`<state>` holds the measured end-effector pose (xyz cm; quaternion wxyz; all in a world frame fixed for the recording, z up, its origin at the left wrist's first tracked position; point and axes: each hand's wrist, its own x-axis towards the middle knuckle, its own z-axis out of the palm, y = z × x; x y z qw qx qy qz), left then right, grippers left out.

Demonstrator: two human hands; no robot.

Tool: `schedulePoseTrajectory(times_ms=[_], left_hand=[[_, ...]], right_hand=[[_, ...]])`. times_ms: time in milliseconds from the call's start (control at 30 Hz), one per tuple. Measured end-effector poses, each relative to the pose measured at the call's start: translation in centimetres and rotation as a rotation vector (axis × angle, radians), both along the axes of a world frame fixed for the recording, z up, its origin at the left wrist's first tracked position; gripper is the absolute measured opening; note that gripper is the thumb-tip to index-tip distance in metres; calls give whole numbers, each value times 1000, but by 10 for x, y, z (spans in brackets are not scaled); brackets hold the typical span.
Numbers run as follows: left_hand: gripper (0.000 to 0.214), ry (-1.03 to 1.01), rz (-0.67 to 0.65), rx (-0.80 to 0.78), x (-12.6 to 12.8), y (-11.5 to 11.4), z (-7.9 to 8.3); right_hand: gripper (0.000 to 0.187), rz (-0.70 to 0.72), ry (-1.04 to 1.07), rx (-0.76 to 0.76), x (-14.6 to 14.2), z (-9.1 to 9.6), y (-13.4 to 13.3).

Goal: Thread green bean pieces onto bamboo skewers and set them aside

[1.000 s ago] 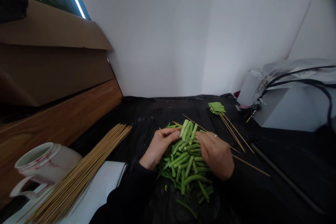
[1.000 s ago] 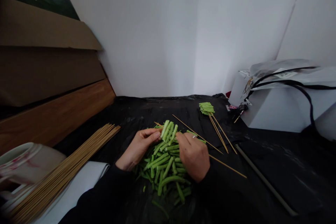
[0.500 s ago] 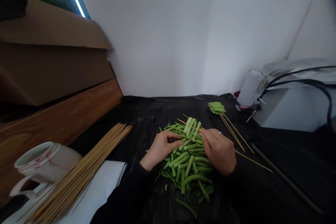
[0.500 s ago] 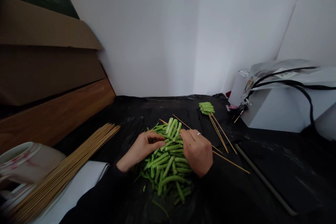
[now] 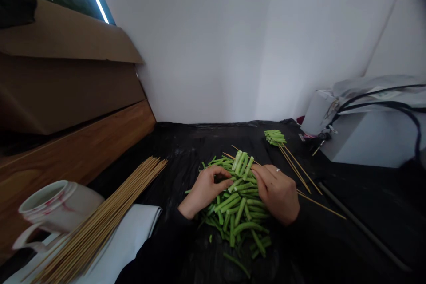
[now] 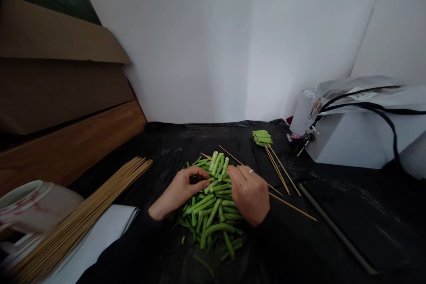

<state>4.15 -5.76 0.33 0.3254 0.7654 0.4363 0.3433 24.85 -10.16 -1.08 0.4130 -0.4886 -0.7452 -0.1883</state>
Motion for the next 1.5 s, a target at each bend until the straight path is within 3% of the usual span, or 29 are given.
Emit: schedulePoseTrajectory(times_ms=[167,267,500,667,1500], left_hand=[[9,-21,-13,44,1,-1,2],[10,-139,17,-34,0,1,2],[29,-742,193,-376,-11,13,6],[26,-1040,194,-592,-10,14,11],[27,-980,193,-620,-5,8,12]], right_hand=[[24,1,2,-13,0,-1,0],[23,6,12,-9,-1,0,-1],[20,41,13,-13,-2,-1,-2],[21,78,2,-22,-4,-4,-3],[24,93,-35,-56,-7,-9,-5]])
